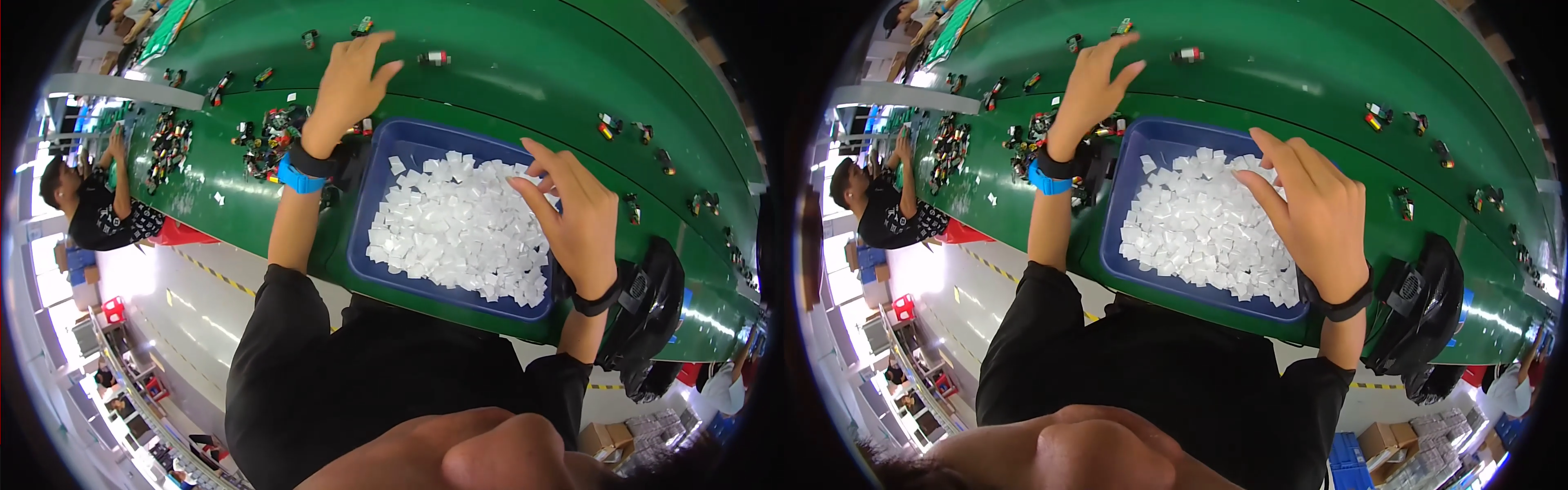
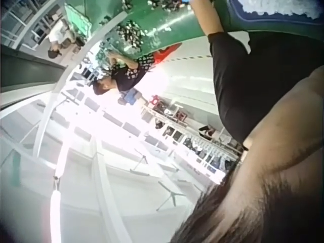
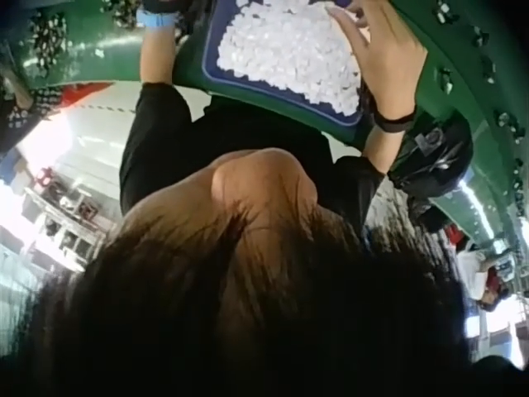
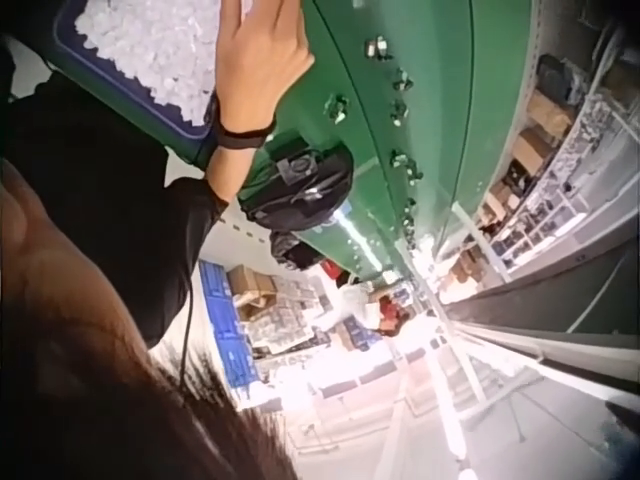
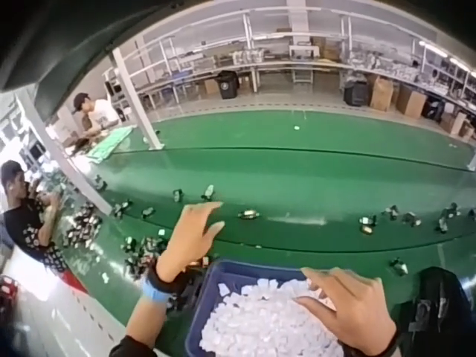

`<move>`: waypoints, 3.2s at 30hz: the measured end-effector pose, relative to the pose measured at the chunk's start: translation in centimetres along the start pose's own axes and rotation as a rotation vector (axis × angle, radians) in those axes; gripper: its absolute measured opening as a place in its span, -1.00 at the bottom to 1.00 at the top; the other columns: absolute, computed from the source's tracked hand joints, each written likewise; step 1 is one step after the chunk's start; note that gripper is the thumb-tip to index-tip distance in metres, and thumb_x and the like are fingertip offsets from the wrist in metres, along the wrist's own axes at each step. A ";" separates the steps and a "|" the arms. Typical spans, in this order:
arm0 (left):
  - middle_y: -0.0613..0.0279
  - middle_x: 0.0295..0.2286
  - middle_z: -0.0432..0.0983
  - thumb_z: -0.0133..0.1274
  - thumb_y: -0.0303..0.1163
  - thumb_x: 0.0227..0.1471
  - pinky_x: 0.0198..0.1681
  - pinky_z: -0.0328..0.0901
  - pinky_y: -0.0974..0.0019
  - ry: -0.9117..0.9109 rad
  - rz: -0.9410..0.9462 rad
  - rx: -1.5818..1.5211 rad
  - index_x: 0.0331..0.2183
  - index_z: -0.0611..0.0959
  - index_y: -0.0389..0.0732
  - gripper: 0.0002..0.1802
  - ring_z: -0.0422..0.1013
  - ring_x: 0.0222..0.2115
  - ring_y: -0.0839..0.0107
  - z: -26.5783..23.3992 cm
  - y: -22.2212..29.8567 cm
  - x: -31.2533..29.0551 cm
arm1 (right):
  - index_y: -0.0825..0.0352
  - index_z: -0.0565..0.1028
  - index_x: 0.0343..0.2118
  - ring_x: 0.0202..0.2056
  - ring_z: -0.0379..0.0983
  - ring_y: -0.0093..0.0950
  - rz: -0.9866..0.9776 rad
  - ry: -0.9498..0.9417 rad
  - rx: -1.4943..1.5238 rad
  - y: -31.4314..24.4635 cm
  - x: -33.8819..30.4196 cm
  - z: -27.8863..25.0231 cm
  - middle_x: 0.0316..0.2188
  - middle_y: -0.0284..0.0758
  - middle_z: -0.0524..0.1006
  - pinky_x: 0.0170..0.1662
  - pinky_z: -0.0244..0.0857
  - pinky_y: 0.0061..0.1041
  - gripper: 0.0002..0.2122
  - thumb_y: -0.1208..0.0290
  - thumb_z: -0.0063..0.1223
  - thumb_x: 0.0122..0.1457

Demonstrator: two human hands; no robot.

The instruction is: The person picks up a circuit board and a battery, fits them together, and wraps a white adhesive strip around the components. After securing the assembly, the person places the completed unit onto the green conveyor belt and repeats the process.

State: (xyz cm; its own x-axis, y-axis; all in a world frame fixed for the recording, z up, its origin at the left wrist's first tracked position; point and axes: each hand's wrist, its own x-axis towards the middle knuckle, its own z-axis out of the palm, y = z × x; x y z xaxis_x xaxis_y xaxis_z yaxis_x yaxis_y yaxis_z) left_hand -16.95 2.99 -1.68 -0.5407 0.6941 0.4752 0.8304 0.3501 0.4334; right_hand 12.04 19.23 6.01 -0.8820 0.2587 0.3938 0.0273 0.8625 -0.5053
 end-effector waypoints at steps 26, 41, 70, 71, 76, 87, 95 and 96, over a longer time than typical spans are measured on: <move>0.27 -0.48 0.62 0.25 -0.42 0.01 -0.31 0.34 0.22 -0.178 0.028 -0.036 -0.27 0.62 -0.16 -0.81 0.51 -0.42 0.28 -6.4 2.0 -2.5 | 0.36 0.59 -0.20 -0.45 0.52 -0.45 -0.036 -0.019 0.086 -0.7 0.1 -0.6 -0.45 -0.31 0.57 -0.43 0.36 -0.53 -0.74 0.53 0.33 0.01; 0.24 -0.43 0.64 0.35 -0.45 -0.06 -0.46 0.41 0.42 0.185 0.527 -0.565 -0.26 0.69 -0.26 -0.74 0.53 -0.42 0.41 -3.4 14.5 -1.8 | 0.42 0.64 -0.30 -0.43 0.57 -0.43 -0.133 0.297 -0.039 -0.8 -0.4 -2.0 -0.41 -0.24 0.64 -0.44 0.41 -0.59 -0.78 0.67 0.32 -0.08; 0.22 -0.18 0.54 0.11 -0.43 0.19 -0.41 0.47 0.44 -0.628 -0.188 -0.801 -0.07 0.57 -0.28 -0.73 0.49 -0.30 0.49 -4.7 14.4 -2.0 | 0.45 0.52 -0.23 -0.29 0.57 -0.51 0.332 0.078 0.676 -0.1 -0.8 0.2 -0.15 -0.23 0.60 -0.32 0.45 -0.60 -0.89 0.64 0.14 0.18; 0.24 -0.20 0.54 0.11 -0.44 0.18 -0.41 0.46 0.45 -0.613 -0.162 -0.740 -0.08 0.58 -0.27 -0.74 0.48 -0.31 0.50 -4.7 14.4 -2.3 | 0.45 0.52 -0.23 -0.29 0.57 -0.51 0.331 0.074 0.676 0.1 -0.9 0.3 -0.15 -0.23 0.60 -0.32 0.45 -0.60 -0.89 0.64 0.14 0.18; 0.27 -0.28 0.54 0.12 -0.45 0.18 -0.45 0.41 0.48 -0.558 -0.154 -0.752 -0.11 0.59 -0.25 -0.77 0.46 -0.34 0.53 -3.8 13.9 -3.4 | 0.44 0.53 -0.14 -0.17 0.53 -0.51 0.523 0.155 0.736 1.1 -1.3 1.7 -0.09 -0.26 0.57 -0.19 0.46 -0.54 -0.85 0.60 0.08 0.24; 0.25 -0.50 0.52 0.06 -0.44 0.15 -0.56 0.31 0.33 -0.531 -0.137 -0.503 -0.20 0.50 -0.21 -0.83 0.44 -0.61 0.40 -1.6 15.0 -6.3 | 0.37 0.54 -0.20 -0.22 0.49 -0.51 0.227 -0.070 0.641 0.6 -3.0 2.7 -0.20 -0.28 0.57 -0.14 0.40 -0.50 -0.77 0.66 0.26 0.06; 0.17 -0.22 0.51 -0.06 -0.49 0.14 -0.19 0.34 0.33 -0.808 -0.383 -1.051 -0.27 0.43 -0.21 -0.92 0.42 -0.19 0.39 -0.5 13.4 -6.8 | 0.30 0.50 -0.34 -0.32 0.44 -0.38 -0.017 -0.012 0.318 0.6 -3.0 3.1 -0.31 -0.35 0.57 -0.29 0.33 -0.47 -0.68 0.72 0.35 -0.17; 0.17 -0.22 0.51 -0.06 -0.49 0.14 -0.19 0.34 0.33 -0.809 -0.387 -1.050 -0.27 0.43 -0.21 -0.92 0.42 -0.19 0.39 -0.3 12.8 -6.6 | 0.30 0.49 -0.35 -0.32 0.44 -0.37 -0.065 0.002 0.294 0.7 -3.0 3.1 -0.31 -0.36 0.58 -0.29 0.33 -0.46 -0.68 0.72 0.34 -0.18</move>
State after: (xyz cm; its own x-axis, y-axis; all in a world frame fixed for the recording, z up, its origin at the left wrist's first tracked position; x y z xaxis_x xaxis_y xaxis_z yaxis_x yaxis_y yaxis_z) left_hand -2.82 2.71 0.96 -0.1838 0.9574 -0.2226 -0.0389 0.2192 0.9749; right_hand 13.29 17.71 2.12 -0.8765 0.2086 0.4338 -0.1663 0.7145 -0.6795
